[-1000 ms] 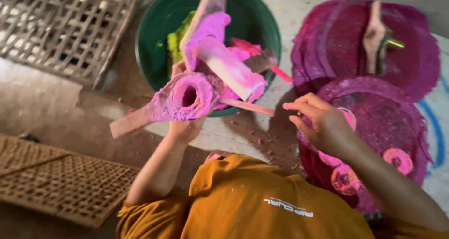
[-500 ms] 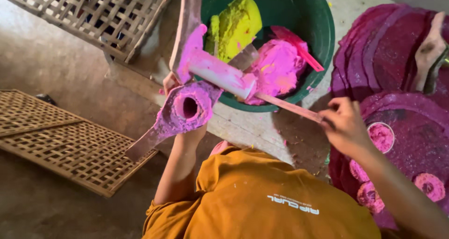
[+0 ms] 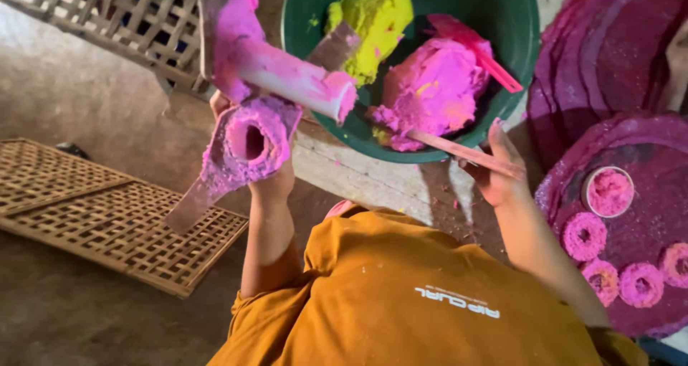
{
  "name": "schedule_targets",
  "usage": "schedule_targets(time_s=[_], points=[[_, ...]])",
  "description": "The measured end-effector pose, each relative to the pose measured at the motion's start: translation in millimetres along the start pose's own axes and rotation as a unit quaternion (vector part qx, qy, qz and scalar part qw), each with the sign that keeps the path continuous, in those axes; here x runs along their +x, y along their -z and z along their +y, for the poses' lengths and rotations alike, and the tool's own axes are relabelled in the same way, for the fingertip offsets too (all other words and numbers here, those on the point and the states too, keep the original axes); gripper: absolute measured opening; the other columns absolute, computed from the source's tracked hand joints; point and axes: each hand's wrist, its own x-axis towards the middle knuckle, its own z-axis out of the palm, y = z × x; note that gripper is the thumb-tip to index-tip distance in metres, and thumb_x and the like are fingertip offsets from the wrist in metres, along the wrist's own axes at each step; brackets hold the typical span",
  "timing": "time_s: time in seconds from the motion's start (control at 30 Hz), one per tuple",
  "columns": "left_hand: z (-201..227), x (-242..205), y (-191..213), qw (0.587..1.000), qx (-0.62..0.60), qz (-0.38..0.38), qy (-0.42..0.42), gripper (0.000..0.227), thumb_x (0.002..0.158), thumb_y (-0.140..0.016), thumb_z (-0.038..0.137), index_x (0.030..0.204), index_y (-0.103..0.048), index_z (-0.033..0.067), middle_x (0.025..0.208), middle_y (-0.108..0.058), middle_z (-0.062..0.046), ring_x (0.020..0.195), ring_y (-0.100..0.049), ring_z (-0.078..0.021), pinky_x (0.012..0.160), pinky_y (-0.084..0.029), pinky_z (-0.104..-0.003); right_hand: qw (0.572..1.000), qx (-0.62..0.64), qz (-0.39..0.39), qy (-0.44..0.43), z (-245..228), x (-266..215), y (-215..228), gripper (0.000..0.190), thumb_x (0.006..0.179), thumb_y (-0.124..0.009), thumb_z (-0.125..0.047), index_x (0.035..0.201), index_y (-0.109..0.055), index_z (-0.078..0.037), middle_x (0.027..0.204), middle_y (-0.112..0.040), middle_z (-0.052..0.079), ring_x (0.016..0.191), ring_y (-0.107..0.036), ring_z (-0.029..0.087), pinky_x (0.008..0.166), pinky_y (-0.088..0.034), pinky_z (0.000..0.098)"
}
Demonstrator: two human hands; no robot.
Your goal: The person presses pink and yellow dough into wooden molds and places the shaped pieces onto circular purple trays.
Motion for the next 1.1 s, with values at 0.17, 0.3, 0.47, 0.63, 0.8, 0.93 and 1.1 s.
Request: schedule_targets(time_s=[0.17, 0.3, 0.47, 0.63, 0.8, 0.93, 1.1], points=[[6, 11, 17, 0.999, -0.012, 0.039, -0.036, 0.030, 0.103, -0.066, 0.006, 0.131, -0.058, 0.0057, 0.125, -0.061, -0.007, 0.113, -0.061, -0.0195, 0.101, -0.051, -0.033, 0.968, 0.167, -0.166, -0.087, 20, -12, 7, 0.022, 0.114, -0.060, -0.028, 0.113, -0.062, -0.006, 0.093, -0.063, 0.006, 0.082, -0.065, 0.023, 0.077, -0.055, 0.0394], [35, 25, -9, 0.979, -0.158, 0.030, -0.126, 0.033, 0.102, -0.068, 0.009, 0.132, -0.055, 0.0075, 0.127, -0.059, -0.006, 0.115, -0.059, -0.0183, 0.105, -0.050, -0.032, 0.925, -0.319, -0.167, -0.123, 64, -24, -53, 0.025, 0.099, -0.060, -0.018, 0.121, -0.067, -0.008, 0.099, -0.070, 0.007, 0.083, -0.065, 0.020, 0.073, -0.055, 0.0355], [117, 10, -52, 0.978, -0.208, -0.010, 0.031, 0.043, 0.097, -0.071, 0.019, 0.136, -0.058, 0.0057, 0.126, -0.066, -0.006, 0.112, -0.065, -0.0187, 0.105, -0.052, -0.031, 0.625, -0.627, -0.293, 0.360, 72, -23, -177, 0.031, 0.096, -0.065, -0.012, 0.126, -0.065, -0.005, 0.104, -0.069, 0.013, 0.090, -0.069, 0.024, 0.082, -0.055, 0.0342], [167, -5, -51, 0.990, -0.013, -0.080, -0.118, 0.045, 0.092, -0.070, 0.027, 0.130, -0.064, 0.0033, 0.108, -0.073, -0.010, 0.087, -0.067, -0.0260, 0.113, -0.038, -0.051, 0.530, -0.697, -0.290, 0.387, 45, -26, -224, 0.027, 0.097, -0.061, -0.012, 0.123, -0.066, -0.006, 0.107, -0.069, 0.013, 0.094, -0.068, 0.023, 0.085, -0.054, 0.0338], [162, -9, -31, 0.969, -0.050, -0.138, -0.196, 0.049, 0.101, -0.069, 0.029, 0.137, -0.057, -0.0014, 0.113, -0.068, -0.010, 0.079, -0.064, -0.0240, 0.067, -0.053, -0.035, 0.534, -0.706, -0.302, 0.353, 39, -36, -183, 0.024, 0.099, -0.058, -0.011, 0.120, -0.067, -0.006, 0.110, -0.069, 0.012, 0.097, -0.068, 0.022, 0.088, -0.054, 0.0335], [163, -6, -24, 0.966, 0.007, -0.118, -0.232, 0.044, 0.099, -0.068, 0.024, 0.135, -0.054, 0.0032, 0.115, -0.068, -0.014, 0.079, -0.062, -0.0242, 0.065, -0.052, -0.036, 0.536, -0.717, -0.316, 0.316, 25, -40, -152, 0.023, 0.100, -0.055, -0.010, 0.118, -0.068, -0.006, 0.112, -0.069, 0.011, 0.100, -0.068, 0.022, 0.090, -0.053, 0.0332], [171, -11, -13, 0.978, -0.020, -0.174, -0.113, 0.052, 0.098, -0.071, 0.021, 0.146, -0.056, 0.0064, 0.098, -0.059, -0.007, 0.079, -0.065, -0.0220, 0.066, -0.053, -0.033, 0.562, -0.709, -0.338, 0.260, 3, -68, -101, 0.023, 0.101, -0.051, -0.010, 0.115, -0.069, -0.006, 0.115, -0.068, 0.011, 0.104, -0.068, 0.021, 0.093, -0.053, 0.0328]])
